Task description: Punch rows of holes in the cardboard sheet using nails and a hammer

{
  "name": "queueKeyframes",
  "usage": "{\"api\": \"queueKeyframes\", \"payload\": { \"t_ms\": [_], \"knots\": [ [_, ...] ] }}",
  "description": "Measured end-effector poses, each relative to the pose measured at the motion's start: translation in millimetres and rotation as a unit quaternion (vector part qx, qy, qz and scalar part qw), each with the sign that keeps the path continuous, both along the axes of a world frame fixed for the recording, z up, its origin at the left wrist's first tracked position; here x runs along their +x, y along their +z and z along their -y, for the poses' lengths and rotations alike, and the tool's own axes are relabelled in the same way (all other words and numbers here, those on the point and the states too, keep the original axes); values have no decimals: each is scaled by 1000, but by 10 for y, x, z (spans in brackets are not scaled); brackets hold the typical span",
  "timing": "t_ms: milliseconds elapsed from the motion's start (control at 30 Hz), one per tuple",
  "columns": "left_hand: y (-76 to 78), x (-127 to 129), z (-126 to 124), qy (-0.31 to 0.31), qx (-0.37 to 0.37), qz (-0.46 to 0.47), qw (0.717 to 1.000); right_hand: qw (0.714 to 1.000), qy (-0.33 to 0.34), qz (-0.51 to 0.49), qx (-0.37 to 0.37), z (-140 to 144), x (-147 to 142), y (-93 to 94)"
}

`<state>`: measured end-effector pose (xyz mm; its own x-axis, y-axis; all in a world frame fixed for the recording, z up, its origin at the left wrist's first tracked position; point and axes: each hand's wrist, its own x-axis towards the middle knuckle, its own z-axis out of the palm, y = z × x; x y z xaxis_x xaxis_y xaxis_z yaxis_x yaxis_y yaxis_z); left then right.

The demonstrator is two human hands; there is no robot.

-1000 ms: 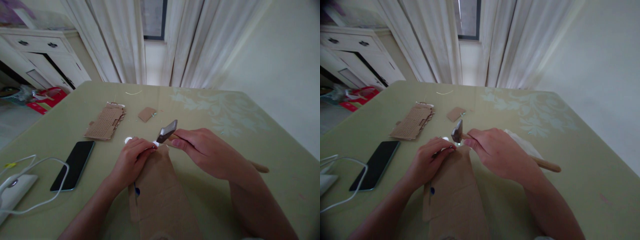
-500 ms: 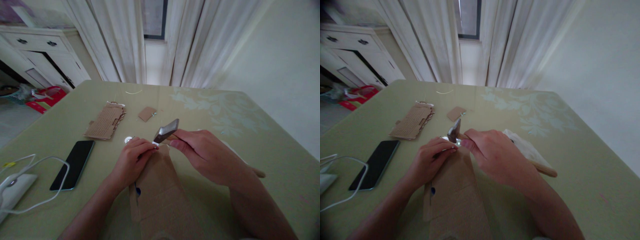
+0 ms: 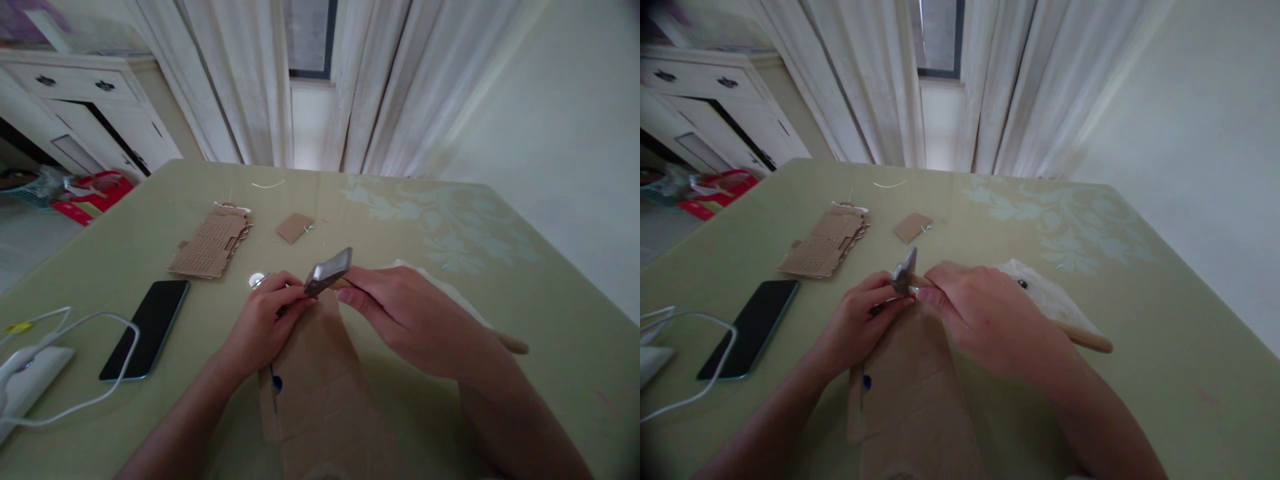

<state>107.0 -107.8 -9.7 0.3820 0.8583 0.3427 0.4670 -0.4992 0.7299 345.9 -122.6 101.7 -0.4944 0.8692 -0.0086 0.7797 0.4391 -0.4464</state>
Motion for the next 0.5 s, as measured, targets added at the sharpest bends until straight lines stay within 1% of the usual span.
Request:
{"api": "queueKeyframes", "payload": {
  "t_ms": [100, 300, 400, 500],
  "knots": [
    [-2, -4, -3, 0, 2, -15, 1000, 999, 16, 34, -11, -7, -24, -11],
    [-10, -30, -4, -2, 2, -24, 1000, 1000, 1, 14, -12, -26, -11, -1],
    [-15, -44, -9, -11, -4, -24, 1000, 999, 17, 34, -31, -40, 8, -14],
    [-4, -41, -12, -5, -11, -21, 1000, 999, 19, 31, -30, -55, 27, -24]
  ]
}}
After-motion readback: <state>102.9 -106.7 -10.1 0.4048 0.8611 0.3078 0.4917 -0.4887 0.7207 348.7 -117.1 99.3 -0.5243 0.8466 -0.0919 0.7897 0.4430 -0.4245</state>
